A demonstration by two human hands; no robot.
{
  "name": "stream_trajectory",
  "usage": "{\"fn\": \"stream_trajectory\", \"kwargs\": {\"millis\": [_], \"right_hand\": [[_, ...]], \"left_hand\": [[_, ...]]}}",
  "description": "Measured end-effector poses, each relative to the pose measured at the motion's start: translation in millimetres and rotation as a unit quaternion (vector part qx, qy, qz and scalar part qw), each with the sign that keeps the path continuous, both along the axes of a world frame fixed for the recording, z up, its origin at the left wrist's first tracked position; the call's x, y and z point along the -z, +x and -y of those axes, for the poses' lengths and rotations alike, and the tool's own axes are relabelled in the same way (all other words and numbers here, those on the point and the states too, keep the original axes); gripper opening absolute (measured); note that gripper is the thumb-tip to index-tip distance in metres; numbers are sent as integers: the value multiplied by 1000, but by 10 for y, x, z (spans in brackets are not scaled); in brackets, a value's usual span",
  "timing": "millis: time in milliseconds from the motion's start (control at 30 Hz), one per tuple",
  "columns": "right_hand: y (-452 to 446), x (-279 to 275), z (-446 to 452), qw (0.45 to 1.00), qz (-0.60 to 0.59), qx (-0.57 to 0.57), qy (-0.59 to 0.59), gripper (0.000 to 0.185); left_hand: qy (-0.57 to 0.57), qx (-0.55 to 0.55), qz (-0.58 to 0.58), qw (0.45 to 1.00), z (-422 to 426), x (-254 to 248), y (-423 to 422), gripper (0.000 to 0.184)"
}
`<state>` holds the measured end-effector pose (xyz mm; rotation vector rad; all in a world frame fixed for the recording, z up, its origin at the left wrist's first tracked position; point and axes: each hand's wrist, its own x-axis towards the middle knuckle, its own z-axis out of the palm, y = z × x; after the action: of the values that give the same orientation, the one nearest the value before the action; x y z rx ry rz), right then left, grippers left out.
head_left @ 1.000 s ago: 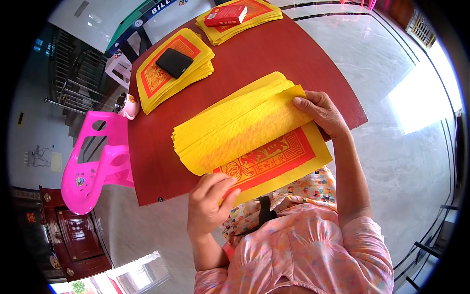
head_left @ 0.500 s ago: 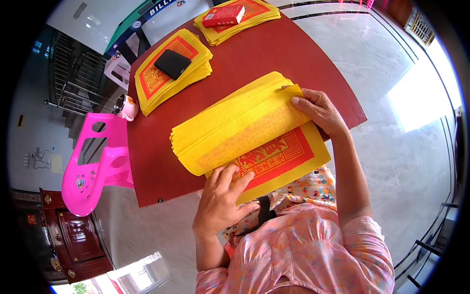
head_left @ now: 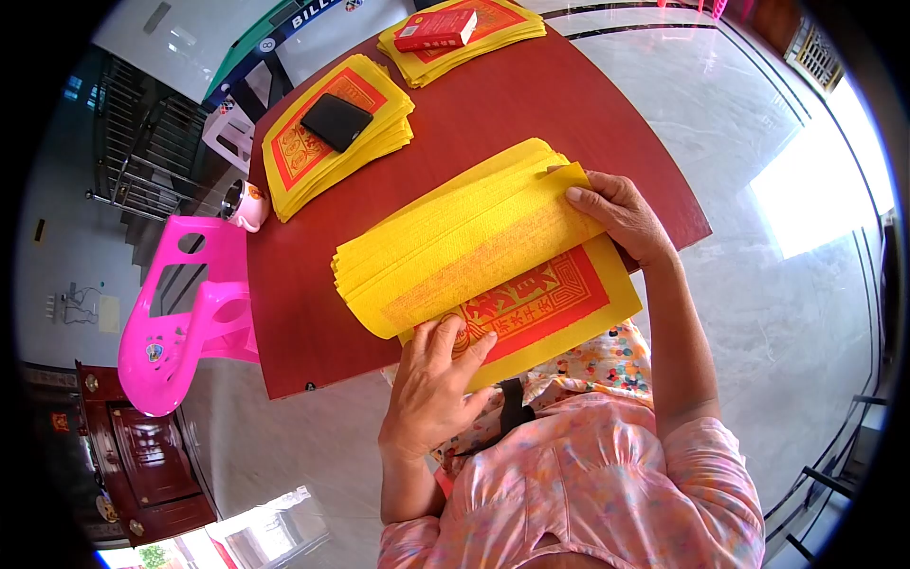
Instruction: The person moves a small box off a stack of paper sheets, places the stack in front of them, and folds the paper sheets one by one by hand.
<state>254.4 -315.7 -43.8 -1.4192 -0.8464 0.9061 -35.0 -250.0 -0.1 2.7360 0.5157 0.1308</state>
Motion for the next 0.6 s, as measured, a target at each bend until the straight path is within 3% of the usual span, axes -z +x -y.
{"fn": "stream_trajectory", "kwargs": {"millis": [600], "right_hand": [[-12,-3,-5,1000,-18,2,10,37]], "left_hand": [[-26,5,28,999,-56,7,-39,50]]}}
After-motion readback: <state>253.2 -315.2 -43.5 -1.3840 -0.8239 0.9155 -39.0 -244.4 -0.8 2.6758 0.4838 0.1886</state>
